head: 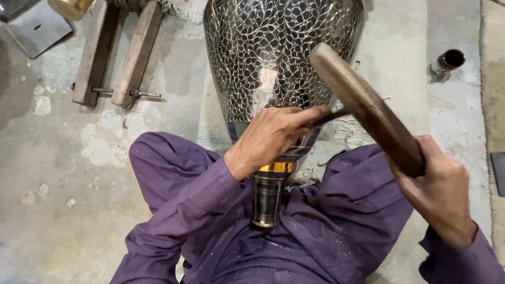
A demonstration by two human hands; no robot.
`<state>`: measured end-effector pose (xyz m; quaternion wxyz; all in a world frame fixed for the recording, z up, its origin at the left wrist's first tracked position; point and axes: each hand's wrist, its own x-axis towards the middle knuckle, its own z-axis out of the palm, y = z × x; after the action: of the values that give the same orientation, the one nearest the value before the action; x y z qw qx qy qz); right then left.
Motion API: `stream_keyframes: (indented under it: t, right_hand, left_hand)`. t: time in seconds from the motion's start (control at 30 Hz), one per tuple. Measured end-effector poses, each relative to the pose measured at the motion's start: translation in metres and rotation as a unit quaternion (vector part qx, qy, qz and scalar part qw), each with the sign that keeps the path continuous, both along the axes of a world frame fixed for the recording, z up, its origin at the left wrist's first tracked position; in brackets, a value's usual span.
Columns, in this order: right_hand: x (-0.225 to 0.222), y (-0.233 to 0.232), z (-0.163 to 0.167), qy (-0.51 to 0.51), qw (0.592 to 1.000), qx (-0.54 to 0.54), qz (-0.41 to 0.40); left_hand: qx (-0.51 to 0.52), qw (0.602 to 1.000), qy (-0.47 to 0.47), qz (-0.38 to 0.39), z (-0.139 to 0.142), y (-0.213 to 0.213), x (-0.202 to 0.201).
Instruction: The person sits cross-legged on the floor with a large engraved metal vase held between their legs. They position a chisel against the vase surface and repeatedly strike it with a wooden mallet to carve decorative patterns, repositioning the chisel and rotating the vase to work on different areas.
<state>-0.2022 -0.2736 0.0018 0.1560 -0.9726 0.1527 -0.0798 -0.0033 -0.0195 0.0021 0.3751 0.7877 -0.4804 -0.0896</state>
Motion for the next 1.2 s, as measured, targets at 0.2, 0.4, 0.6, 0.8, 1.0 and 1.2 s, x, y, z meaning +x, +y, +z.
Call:
stream_keyframes:
  t: [0.2, 0.4, 0.6, 0.8, 1.0, 1.2]
  right_hand:
    - [-0.003, -0.001, 0.003, -0.096, 0.993, 0.065, -0.021]
    - [0.000, -0.013, 0.000, -0.097, 0.983, 0.153, 0.016]
    - [0.001, -0.021, -0.004, -0.113, 0.992, 0.052, 0.029]
    - [0.002, -0.013, -0.003, 0.022, 0.997, -0.069, 0.022]
    - [0.010, -0.002, 0.010, -0.046, 0.986, 0.142, 0.067]
    - [0.012, 0.002, 0.010, -0.082, 0.978, 0.193, 0.009]
  left_hand:
    - [-0.016, 1.000, -0.004, -0.017, 0.002, -0.001, 0.005]
    - [-0.003, 0.999, -0.019, -0.028, 0.002, -0.004, 0.007]
    - [-0.003, 1.000, -0.004, -0.014, 0.001, -0.003, 0.004]
    - [0.000, 1.000, 0.005, 0.006, -0.003, -0.001, -0.001]
    - [-0.030, 0.999, -0.009, 0.020, -0.004, 0.008, -0.005]
    - [-0.035, 0.999, 0.008, 0.026, -0.003, 0.010, -0.007]
